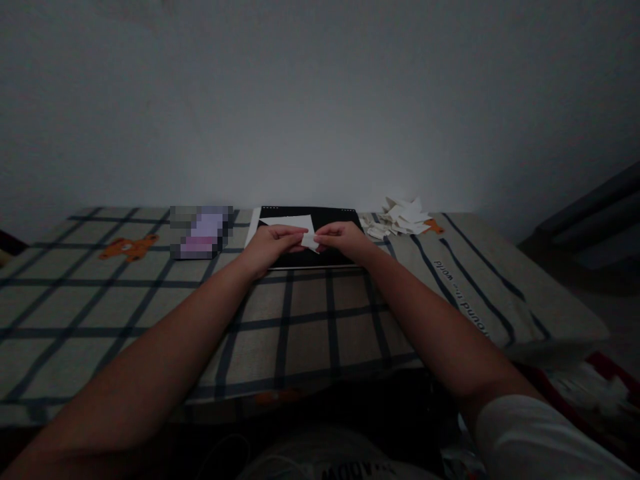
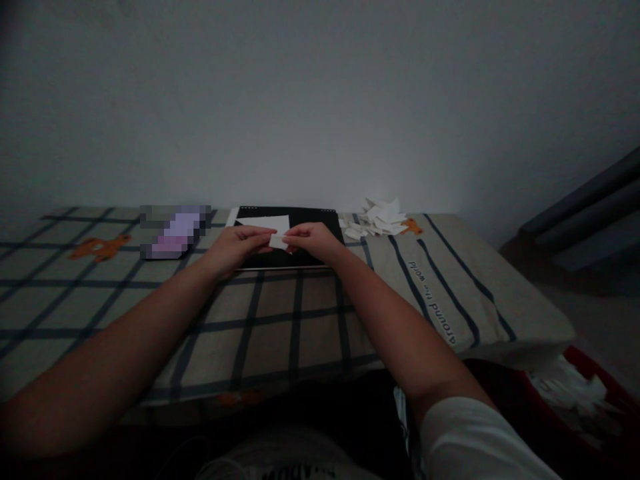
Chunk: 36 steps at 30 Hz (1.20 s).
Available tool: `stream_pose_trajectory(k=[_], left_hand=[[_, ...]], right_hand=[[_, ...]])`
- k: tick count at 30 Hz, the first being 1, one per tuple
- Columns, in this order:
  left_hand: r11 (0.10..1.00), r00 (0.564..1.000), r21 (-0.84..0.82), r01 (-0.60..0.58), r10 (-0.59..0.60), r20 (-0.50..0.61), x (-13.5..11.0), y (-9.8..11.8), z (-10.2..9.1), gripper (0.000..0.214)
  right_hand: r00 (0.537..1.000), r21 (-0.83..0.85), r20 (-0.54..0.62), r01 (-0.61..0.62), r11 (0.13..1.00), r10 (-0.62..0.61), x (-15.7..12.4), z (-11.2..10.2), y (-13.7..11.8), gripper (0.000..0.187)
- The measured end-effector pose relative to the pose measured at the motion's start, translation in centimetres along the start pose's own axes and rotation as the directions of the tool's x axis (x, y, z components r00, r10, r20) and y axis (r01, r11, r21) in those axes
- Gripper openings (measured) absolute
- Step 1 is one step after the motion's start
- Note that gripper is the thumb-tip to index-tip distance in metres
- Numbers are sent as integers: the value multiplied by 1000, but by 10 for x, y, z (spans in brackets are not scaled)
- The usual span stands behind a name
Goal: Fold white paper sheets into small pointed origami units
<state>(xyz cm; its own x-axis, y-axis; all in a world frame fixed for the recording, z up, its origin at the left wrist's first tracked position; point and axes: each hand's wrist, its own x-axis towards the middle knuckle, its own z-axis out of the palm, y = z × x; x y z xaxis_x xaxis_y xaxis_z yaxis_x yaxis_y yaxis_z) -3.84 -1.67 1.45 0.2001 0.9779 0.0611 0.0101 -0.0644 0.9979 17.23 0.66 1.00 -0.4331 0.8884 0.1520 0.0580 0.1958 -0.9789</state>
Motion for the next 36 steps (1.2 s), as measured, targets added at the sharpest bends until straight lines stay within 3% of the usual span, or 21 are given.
stream_pose_trajectory(k=[3, 9, 15, 19, 24, 36], left_hand=[[999, 1000, 36, -24, 24, 5, 0, 2, -2, 27], [937, 995, 335, -99, 103, 6, -4, 11, -4, 21], [884, 985, 443, -148, 171, -12, -3, 11, -4, 17], [900, 984, 413, -140, 174, -46, -2, 11, -2, 16], [956, 996, 287, -64, 81, -47, -4, 11, 0, 23], [863, 978, 463, -202, 207, 41, 1, 4, -6, 30]], right_hand=[[1000, -23, 13, 11, 1000, -10, -1, 0, -2, 26], [999, -116, 40, 6, 993, -1, -1, -1, -3, 22], [999, -157, 48, 21, 987, -13, -2, 0, -4, 19], [998, -165, 41, 57, 985, -50, 0, 0, -1, 19], [998, -157, 10, 59, 986, -58, 2, -1, 3, 20], [999, -157, 33, 48, 986, -43, 1, 1, 0, 25]])
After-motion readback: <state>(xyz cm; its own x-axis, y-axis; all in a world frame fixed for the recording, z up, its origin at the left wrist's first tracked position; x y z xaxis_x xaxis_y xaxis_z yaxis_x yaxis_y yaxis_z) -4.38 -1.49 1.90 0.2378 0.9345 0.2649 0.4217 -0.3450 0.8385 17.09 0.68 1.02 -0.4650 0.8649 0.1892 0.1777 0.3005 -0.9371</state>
